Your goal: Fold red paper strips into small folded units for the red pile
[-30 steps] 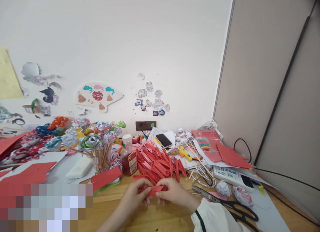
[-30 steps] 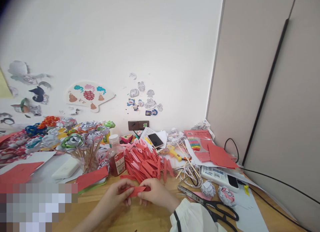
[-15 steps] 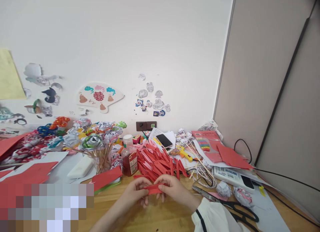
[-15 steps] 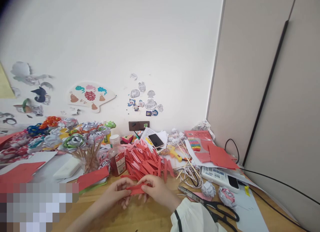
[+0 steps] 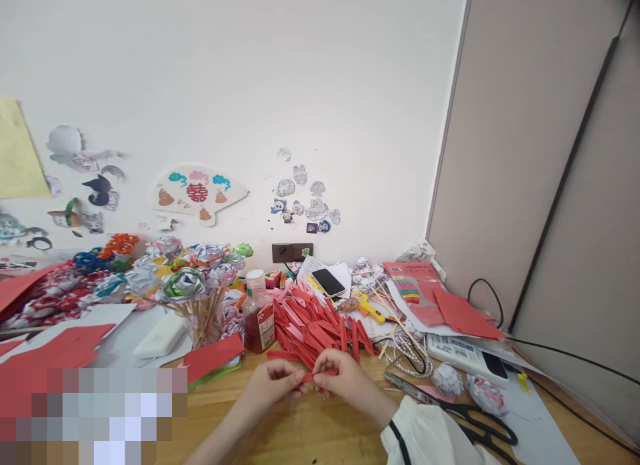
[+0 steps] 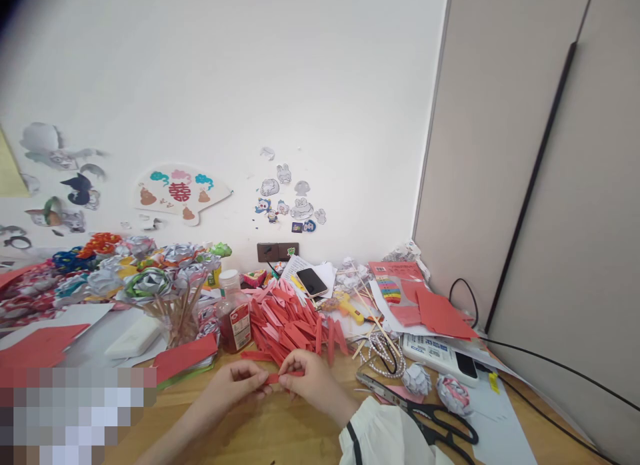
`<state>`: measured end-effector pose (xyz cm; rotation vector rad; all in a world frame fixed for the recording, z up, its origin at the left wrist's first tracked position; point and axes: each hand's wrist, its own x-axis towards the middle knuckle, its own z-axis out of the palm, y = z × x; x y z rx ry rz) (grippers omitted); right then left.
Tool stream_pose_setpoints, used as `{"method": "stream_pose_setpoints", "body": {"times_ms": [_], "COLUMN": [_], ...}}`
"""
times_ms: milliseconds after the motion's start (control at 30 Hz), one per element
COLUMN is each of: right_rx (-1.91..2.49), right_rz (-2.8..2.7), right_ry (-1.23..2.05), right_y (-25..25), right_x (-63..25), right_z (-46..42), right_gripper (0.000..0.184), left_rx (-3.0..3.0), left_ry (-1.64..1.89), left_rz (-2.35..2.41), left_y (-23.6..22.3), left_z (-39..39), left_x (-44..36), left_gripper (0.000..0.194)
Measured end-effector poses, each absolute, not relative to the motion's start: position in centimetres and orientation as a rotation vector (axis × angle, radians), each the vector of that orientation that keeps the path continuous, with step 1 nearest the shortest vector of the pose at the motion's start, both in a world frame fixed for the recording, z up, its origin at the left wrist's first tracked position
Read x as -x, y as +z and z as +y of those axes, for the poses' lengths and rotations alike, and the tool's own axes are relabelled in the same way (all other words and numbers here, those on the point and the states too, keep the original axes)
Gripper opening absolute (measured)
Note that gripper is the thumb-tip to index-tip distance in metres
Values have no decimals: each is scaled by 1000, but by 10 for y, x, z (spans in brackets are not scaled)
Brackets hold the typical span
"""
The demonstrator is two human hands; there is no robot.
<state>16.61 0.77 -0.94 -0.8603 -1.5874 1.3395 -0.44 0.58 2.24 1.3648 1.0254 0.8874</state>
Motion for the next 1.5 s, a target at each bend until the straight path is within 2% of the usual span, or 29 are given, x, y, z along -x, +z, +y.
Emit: {"method": "stream_pose_setpoints", "body": {"times_ms": [133, 233, 433, 567, 667, 800, 967, 1200, 1500], "right_rx": [911, 952, 1071, 1204, 1154, 994, 952, 985, 987], "right_rz": [-1629, -1698, -1758, -1777, -1770, -1677, -1884, -1913, -1948], "right_ry": [1224, 1166, 1298, 1092, 1006, 1061, 1056, 951, 938], "right_y": [-10, -10, -11, -14, -11, -1, 3, -1, 3], "right_x": [-163, -162, -173, -185, -189, -186, -178, -170, -170], "right_z": [6, 5, 10, 17, 19, 13, 3, 1, -1], "right_gripper": [24, 20, 22, 26, 29, 35, 33, 32, 27], "left_rx": [-1429, -1545, -1615, -1535, -1483, -1541, -1527, -1279, -1343], "left_ry": [881, 799, 803, 891, 945, 938, 939, 1047, 1152], "left_rz": [999, 1061, 1157, 1176, 1196, 1172, 1134, 1063, 1007], "left_y": [17, 9, 13, 24, 28, 26, 26, 28, 34], "left_z": [3, 1, 0, 6, 12, 11, 8, 9, 4], "left_x": [1, -1, 1, 12, 19, 17, 12, 12, 12], "left_gripper": [42, 32, 32, 36, 36, 35, 33, 36, 38]}}
